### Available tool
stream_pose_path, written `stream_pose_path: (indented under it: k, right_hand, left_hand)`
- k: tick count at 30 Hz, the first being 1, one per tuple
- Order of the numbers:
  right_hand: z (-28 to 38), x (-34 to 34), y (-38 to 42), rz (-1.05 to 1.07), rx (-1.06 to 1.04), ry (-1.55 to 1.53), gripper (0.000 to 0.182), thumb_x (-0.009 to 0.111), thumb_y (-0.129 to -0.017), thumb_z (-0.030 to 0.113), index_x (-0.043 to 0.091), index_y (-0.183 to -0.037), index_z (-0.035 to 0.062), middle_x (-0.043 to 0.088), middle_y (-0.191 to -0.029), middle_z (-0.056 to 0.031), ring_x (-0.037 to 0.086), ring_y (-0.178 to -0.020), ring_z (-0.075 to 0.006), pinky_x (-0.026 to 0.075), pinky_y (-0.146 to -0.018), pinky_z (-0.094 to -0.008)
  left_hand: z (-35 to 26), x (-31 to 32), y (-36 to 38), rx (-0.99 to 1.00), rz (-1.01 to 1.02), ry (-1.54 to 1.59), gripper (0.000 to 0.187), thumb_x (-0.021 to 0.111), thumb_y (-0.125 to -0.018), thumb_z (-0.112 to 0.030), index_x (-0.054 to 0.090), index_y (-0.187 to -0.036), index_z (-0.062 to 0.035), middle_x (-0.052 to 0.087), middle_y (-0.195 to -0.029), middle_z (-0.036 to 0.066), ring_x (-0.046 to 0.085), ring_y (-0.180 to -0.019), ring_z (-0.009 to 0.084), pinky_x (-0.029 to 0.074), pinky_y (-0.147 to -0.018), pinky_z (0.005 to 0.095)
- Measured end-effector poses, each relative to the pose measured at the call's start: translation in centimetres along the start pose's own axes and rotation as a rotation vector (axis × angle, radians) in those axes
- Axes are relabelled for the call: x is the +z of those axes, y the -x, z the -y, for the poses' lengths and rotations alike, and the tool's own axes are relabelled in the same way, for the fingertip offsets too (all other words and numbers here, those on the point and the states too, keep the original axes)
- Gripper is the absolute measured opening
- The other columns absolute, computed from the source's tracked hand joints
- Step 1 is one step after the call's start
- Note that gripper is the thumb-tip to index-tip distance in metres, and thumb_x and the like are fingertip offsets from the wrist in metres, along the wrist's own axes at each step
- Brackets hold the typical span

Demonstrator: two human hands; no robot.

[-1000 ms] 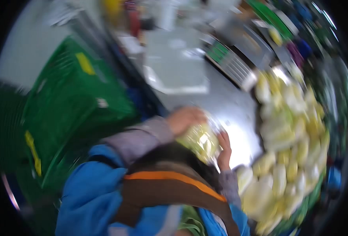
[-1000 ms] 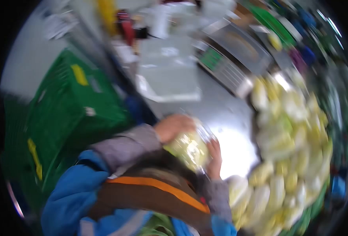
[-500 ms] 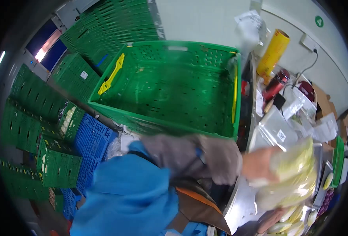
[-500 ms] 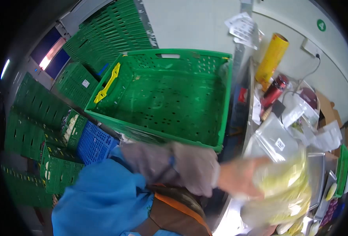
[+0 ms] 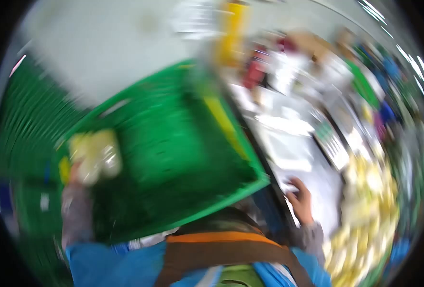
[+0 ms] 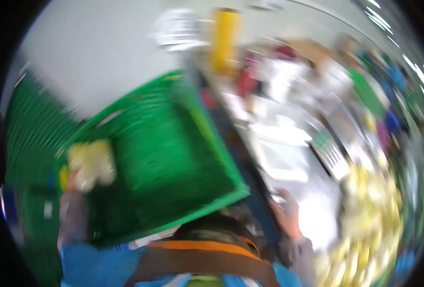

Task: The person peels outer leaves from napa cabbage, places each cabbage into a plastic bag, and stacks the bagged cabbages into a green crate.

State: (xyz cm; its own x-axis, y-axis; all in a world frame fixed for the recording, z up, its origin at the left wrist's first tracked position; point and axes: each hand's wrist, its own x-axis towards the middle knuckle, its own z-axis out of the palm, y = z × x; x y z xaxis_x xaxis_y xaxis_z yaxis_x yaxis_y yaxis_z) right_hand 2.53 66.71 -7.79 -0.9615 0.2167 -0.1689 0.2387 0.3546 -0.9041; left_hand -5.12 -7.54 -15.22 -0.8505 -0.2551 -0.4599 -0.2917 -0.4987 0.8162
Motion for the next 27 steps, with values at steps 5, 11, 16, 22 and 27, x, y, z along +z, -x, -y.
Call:
stream_pose_path:
  k: [5, 11, 16, 22, 27]
  right_hand:
    - [-1.4, -2.0, 2.2, -0.06, 0.06, 0.168, 0.035, 0.064, -0.078, 0.011, 0.055, -0.11, 0.0015, 0.062, -0.103, -0.0122, 0.061, -0.091, -0.0208, 0.049, -0.076, -0.0308]
    - [-10.0, -8.3, 5.0, -0.259, 0.254, 0.34, 0.048, 0.068, -0.075, 0.019, 0.052, -0.118, 0.0041, 0.059, -0.107, -0.0159, 0.061, -0.091, -0.0255, 0.049, -0.079, -0.0338]
    - [-15.7, -21.0, 5.6, -0.601, 0.198, 0.654, 0.08, 0.077, -0.065, 0.028, 0.038, -0.129, 0.0018, 0.05, -0.118, -0.0221, 0.05, -0.108, -0.035, 0.04, -0.094, -0.0393]
    - [-19.9, -41.3, 3.9, -0.809, 0.354, 0.575, 0.098, 0.084, -0.057, 0.032, 0.031, -0.132, -0.0034, 0.045, -0.126, -0.0247, 0.044, -0.118, -0.0354, 0.036, -0.099, -0.0383]
    - [-23.9, -45.1, 1.7, -0.72, 0.304, 0.472, 0.095, 0.084, -0.056, 0.03, 0.034, -0.131, 0.0, 0.043, -0.127, -0.0244, 0.043, -0.119, -0.0354, 0.037, -0.099, -0.0387]
  left_hand:
    - [-0.3, -1.1, -3.6, -0.17, -0.253, -0.07, 0.05, 0.042, -0.088, -0.034, 0.044, -0.127, -0.0024, 0.055, -0.118, 0.016, 0.054, -0.104, 0.0311, 0.044, -0.089, 0.0464]
    - [-2.8, -4.7, -10.8, 0.597, -0.219, -1.57, 0.045, 0.045, -0.09, -0.023, 0.041, -0.13, -0.0018, 0.048, -0.127, 0.018, 0.048, -0.115, 0.0308, 0.038, -0.096, 0.0401]
    - [-4.9, 25.1, -5.0, 0.805, 0.188, -1.206, 0.04, 0.045, -0.093, -0.017, 0.042, -0.129, 0.0019, 0.047, -0.129, 0.015, 0.045, -0.118, 0.0211, 0.035, -0.099, 0.0317]
    - [7.3, 62.1, 9.4, 0.877, 0.887, -1.144, 0.013, 0.057, -0.082, -0.004, 0.06, -0.093, 0.0018, 0.06, -0.085, 0.004, 0.055, -0.076, 0.0091, 0.045, -0.066, 0.0234]
    - [26.0, 73.2, 10.7, 0.929, 1.081, -1.54, 0.013, 0.061, -0.069, -0.01, 0.066, -0.078, -0.0018, 0.065, -0.077, 0.014, 0.063, -0.068, 0.029, 0.049, -0.063, 0.0356]
